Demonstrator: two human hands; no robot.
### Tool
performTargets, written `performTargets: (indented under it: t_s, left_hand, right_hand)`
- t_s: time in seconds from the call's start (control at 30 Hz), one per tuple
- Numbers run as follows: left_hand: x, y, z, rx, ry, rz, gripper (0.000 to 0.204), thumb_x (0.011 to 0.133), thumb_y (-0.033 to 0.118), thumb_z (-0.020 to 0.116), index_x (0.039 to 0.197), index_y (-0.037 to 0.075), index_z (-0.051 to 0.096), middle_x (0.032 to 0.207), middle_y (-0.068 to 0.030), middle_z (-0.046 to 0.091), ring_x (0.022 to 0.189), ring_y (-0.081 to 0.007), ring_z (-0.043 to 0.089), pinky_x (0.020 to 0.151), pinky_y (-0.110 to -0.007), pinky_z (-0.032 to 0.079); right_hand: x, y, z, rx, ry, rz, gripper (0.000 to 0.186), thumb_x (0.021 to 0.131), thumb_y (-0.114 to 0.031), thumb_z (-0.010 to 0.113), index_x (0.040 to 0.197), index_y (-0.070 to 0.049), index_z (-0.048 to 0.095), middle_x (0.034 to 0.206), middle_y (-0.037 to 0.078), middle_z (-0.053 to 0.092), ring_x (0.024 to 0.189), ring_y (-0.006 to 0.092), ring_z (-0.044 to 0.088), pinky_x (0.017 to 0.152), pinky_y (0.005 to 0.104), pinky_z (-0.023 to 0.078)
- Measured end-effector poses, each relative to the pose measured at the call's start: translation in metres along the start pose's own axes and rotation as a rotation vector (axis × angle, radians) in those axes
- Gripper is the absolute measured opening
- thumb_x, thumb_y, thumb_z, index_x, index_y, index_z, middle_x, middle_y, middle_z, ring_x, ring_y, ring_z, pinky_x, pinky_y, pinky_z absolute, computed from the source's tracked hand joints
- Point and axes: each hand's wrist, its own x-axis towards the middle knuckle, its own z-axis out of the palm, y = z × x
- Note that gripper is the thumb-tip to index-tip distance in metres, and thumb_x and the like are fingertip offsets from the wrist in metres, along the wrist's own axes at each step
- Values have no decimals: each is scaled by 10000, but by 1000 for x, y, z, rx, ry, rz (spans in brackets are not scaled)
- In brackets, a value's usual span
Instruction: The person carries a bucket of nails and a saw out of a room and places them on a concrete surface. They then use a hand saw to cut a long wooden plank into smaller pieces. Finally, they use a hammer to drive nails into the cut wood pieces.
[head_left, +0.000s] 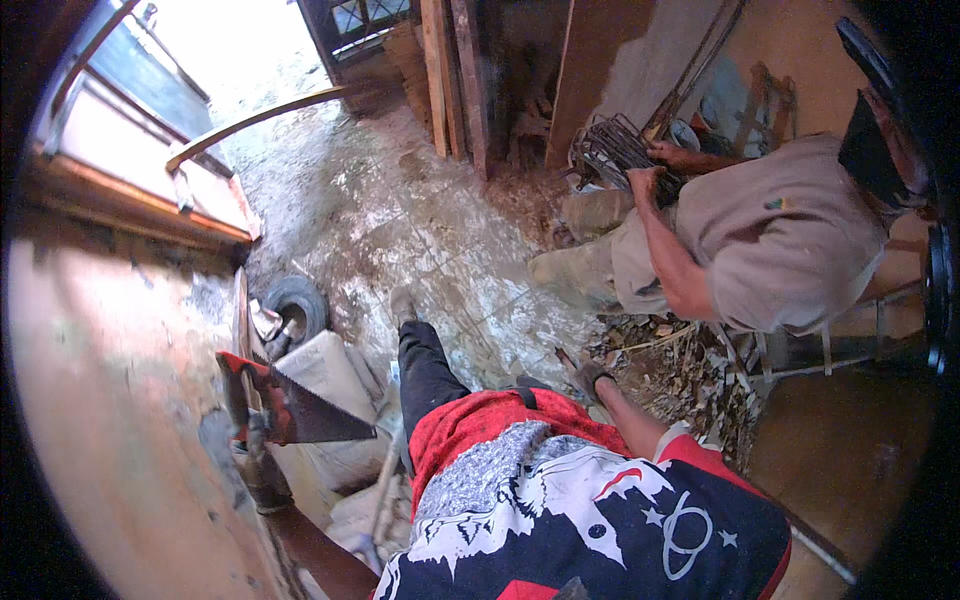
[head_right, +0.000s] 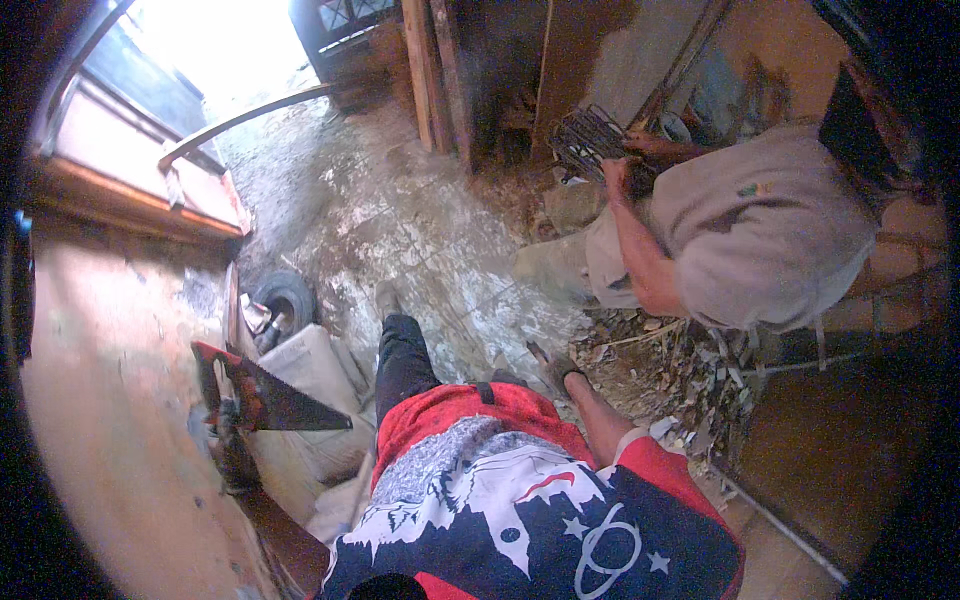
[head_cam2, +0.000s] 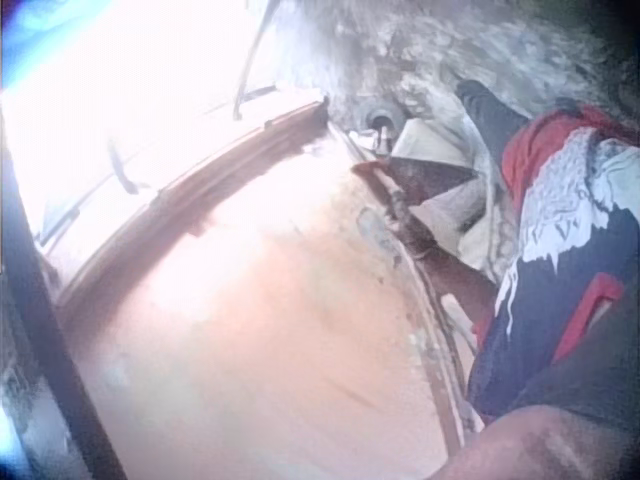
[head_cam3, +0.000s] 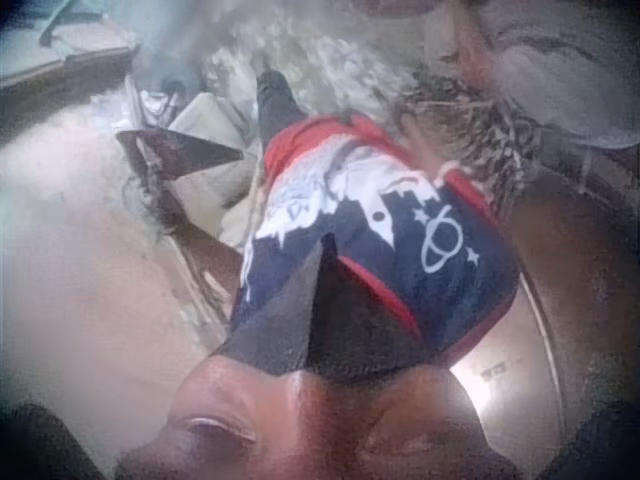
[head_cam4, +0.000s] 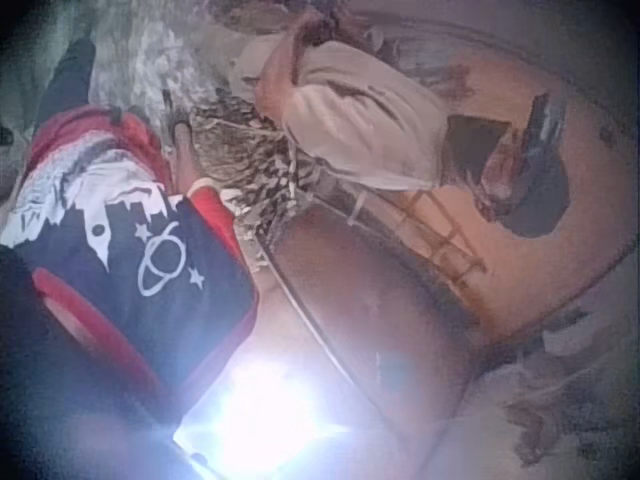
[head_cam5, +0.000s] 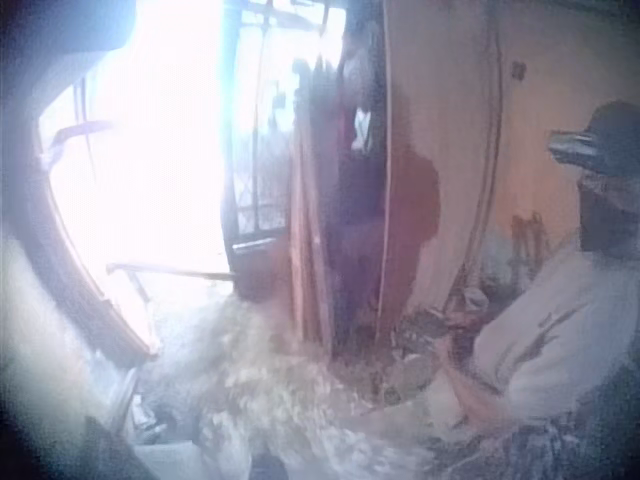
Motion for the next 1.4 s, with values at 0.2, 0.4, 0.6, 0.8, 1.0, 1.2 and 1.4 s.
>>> performTargets:
  t_s: [0.2,0.4,0.6,0.8,1.0,1.2,1.4]
  left_hand:
    - [182,9,23,280,-239,-19,245,957,235,746,1101,42,702,897,23,653,716,-54,536,647,-229,421]
    - [259,69,141,161,-476,-125,475,938,210,758,1330,15,575,1022,-18,674,759,-87,609,631,-262,506]
    - [328,21,225,-384,-821,-577,655,1057,579,438,1536,143,343,1455,-99,512,1272,-296,578,1116,-521,439]
    - [363,42,379,-401,-498,-695,386,1050,375,538,1320,107,608,1219,-51,682,1067,-202,659,951,-381,532]
    - [430,-12,448,-289,-622,-565,294,1023,252,545,1252,90,632,929,-3,614,919,-154,644,896,-354,569]
    - [412,10,576,439,-271,-523,415,1007,334,578,1339,86,602,966,-4,607,1026,-155,621,914,-359,543]
    - [429,-25,726,727,-271,-553,413,1006,332,579,1335,84,601,971,-8,609,1022,-157,621,910,-358,542]
  right_hand:
    - [38,-219,-82,407,-98,-292,472,959,-433,639,1177,-14,646,868,111,708,733,211,686,674,412,540]
    - [19,-431,-187,407,-111,-594,533,981,-413,623,1306,6,571,991,165,698,850,277,717,788,422,569]
    - [39,-571,-230,306,274,-763,651,932,-388,637,1439,-21,460,1122,245,651,991,397,675,862,496,529]
    - [114,-569,-274,365,169,-988,495,920,-360,620,1259,-2,584,1209,238,646,980,418,671,849,530,523]
    - [394,-359,-353,1140,383,-259,499,1035,-448,563,1309,-33,603,1135,161,699,1028,258,680,904,427,528]
    - [671,-116,-374,880,997,603,559,966,-382,638,1397,-38,546,1338,249,586,1218,428,568,1003,495,465]
    - [769,12,-393,943,979,723,554,965,-392,635,1387,-43,553,1317,248,598,1197,428,580,985,499,471]
